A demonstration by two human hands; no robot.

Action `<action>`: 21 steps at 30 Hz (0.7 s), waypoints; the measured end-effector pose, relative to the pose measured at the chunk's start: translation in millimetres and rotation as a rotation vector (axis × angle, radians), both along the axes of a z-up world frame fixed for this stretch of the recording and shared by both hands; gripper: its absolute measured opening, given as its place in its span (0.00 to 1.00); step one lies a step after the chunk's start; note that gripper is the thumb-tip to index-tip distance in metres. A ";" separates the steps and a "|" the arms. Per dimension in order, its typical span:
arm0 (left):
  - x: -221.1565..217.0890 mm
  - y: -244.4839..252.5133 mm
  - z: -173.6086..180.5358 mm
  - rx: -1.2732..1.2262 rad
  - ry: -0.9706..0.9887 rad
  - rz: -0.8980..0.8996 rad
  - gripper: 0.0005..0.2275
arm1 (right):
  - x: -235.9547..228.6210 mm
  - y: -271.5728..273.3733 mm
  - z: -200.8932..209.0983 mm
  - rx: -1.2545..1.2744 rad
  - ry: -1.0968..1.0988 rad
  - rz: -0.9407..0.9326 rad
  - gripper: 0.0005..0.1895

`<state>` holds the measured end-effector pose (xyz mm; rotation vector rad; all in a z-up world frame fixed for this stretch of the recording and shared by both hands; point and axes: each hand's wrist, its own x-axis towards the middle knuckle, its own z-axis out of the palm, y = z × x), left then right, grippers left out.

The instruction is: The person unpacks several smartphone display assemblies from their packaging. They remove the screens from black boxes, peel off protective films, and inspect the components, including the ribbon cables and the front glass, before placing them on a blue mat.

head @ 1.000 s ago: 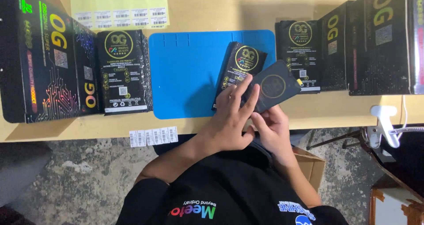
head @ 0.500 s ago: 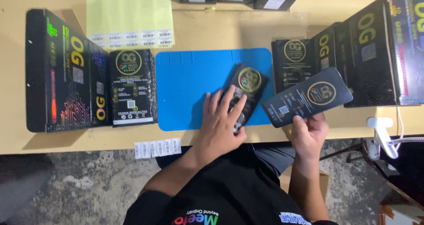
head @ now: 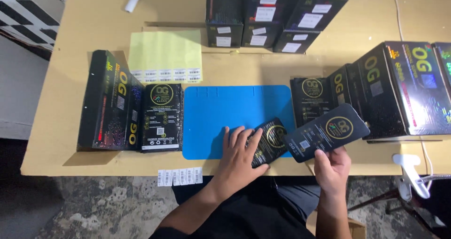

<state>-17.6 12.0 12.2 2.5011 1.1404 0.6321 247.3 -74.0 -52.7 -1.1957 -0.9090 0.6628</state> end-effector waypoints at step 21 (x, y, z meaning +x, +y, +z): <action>-20.9 4.1 15.1 0.053 -0.319 -0.173 0.45 | -16.9 47.3 76.8 0.368 -0.025 0.048 0.17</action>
